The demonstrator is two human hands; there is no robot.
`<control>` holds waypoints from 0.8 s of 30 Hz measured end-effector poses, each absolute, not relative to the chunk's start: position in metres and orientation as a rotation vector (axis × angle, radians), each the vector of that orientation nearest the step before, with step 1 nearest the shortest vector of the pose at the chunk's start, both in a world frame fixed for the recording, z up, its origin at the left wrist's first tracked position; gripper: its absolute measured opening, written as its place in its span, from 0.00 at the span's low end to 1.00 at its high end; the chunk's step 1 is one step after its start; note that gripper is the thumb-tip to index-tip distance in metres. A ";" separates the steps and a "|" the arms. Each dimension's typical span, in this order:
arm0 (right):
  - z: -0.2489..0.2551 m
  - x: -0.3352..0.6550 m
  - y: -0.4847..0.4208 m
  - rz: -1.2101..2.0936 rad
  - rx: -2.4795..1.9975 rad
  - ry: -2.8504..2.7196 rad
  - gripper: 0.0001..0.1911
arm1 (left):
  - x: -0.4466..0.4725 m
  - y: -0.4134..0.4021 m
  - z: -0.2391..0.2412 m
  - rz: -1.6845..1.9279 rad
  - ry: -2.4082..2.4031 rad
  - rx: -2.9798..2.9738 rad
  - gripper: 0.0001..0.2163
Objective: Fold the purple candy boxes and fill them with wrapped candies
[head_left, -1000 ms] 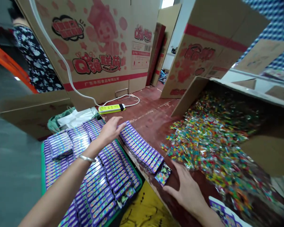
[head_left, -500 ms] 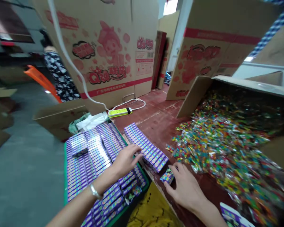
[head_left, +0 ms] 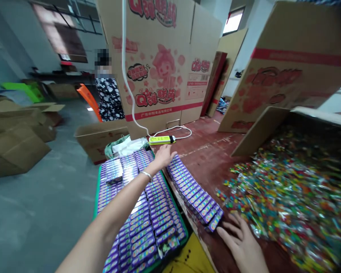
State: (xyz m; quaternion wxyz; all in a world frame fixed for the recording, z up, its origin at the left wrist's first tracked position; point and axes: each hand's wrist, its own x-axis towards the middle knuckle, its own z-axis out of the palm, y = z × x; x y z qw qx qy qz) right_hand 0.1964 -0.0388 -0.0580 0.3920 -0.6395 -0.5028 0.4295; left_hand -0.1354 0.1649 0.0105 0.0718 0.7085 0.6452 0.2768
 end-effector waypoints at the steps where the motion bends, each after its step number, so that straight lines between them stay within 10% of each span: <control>1: -0.060 0.196 -0.041 1.159 -1.621 -1.226 0.46 | -0.137 0.172 0.008 0.780 1.945 2.103 0.15; 24: -0.001 0.198 0.195 0.611 -1.959 -1.891 0.15 | -0.152 0.136 -0.024 0.539 1.905 1.963 0.17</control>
